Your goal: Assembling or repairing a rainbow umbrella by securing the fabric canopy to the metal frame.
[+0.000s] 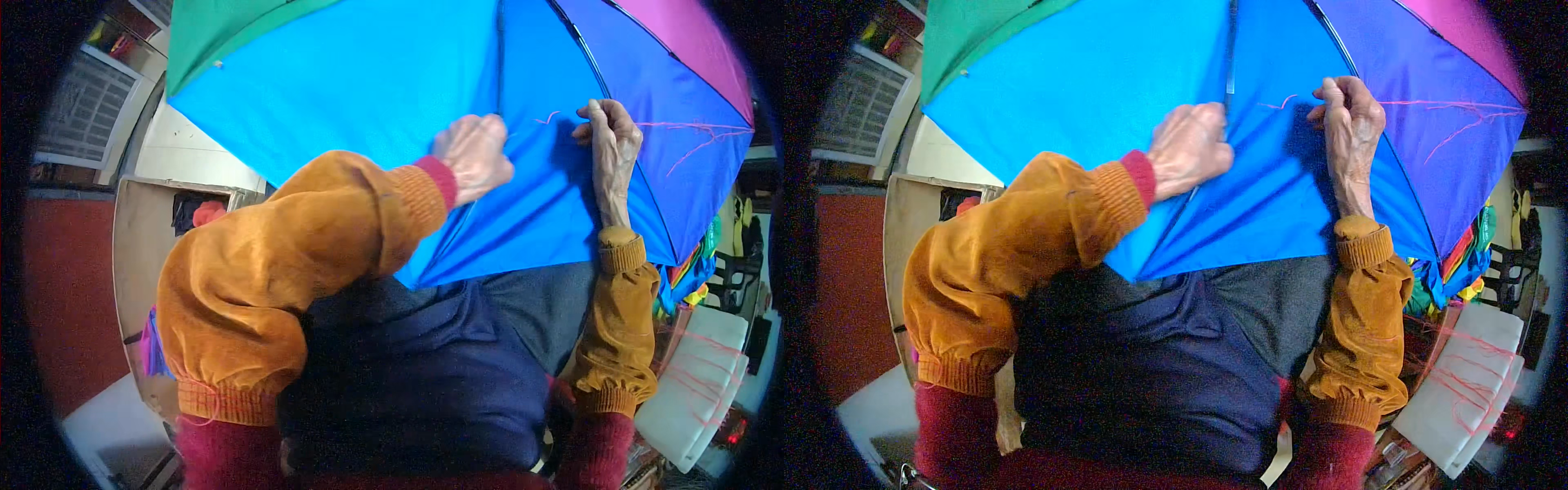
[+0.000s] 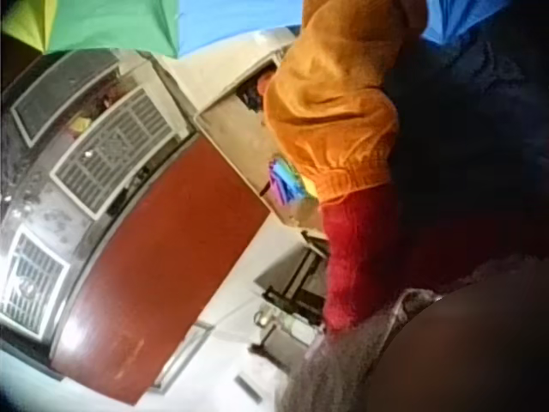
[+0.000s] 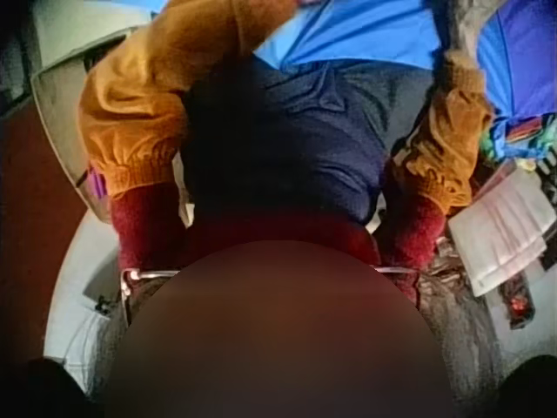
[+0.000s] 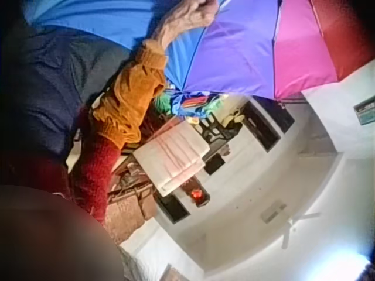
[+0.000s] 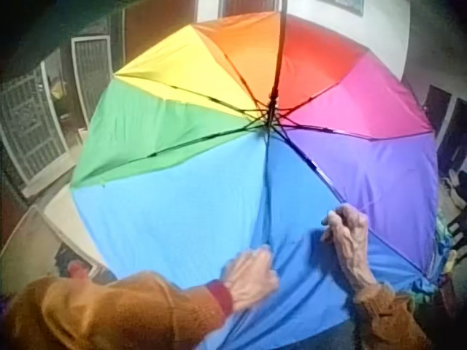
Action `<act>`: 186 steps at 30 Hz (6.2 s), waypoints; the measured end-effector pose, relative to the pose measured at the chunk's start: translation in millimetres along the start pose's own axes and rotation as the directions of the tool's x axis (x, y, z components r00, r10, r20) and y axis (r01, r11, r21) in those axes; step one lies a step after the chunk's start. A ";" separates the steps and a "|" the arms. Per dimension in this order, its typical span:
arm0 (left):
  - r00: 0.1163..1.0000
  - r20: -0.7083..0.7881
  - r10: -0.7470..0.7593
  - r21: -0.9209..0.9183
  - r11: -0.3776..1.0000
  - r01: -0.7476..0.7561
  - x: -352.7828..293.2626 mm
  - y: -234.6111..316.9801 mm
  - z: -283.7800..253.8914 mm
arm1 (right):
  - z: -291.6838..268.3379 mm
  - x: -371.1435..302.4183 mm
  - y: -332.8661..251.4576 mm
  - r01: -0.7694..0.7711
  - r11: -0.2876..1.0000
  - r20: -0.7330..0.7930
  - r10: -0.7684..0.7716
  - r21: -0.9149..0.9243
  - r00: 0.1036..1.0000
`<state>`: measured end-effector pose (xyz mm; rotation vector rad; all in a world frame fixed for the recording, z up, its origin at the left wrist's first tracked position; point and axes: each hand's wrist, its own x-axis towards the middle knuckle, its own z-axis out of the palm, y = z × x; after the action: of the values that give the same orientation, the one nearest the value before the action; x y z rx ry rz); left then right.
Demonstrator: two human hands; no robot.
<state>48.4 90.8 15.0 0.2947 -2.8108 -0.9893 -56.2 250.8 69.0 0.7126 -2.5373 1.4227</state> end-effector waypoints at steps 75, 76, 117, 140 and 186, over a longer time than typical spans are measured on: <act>0.968 -0.123 -0.221 -0.427 0.892 0.149 -6.0 -14.0 43.4 | -22.9 -45.1 -35.3 -0.235 0.802 0.157 0.177 0.550 0.972; 0.962 -0.110 -0.249 -0.414 0.892 0.183 -10.3 -13.7 40.0 | -22.7 -46.1 -37.0 -0.204 0.850 0.172 0.136 0.486 0.976; 0.794 0.416 -0.443 -0.897 -0.055 0.439 -33.5 -39.1 -16.4 | 86.8 -50.1 -17.5 0.466 0.837 0.575 -0.239 -0.286 0.782; 0.813 0.443 -0.377 -0.896 -0.160 0.414 -36.2 -38.4 -15.2 | 82.8 -47.6 -15.3 0.455 0.876 0.610 -0.274 -0.162 0.743; 0.868 0.294 -0.399 -0.955 -0.152 0.254 -37.3 -28.3 -3.9 | 93.5 -32.9 -30.6 -0.381 0.924 0.589 0.300 0.015 0.750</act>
<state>89.2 75.5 -2.6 0.7859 -1.0256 -2.6807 -3.5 170.2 30.4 0.8391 -3.2026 1.7165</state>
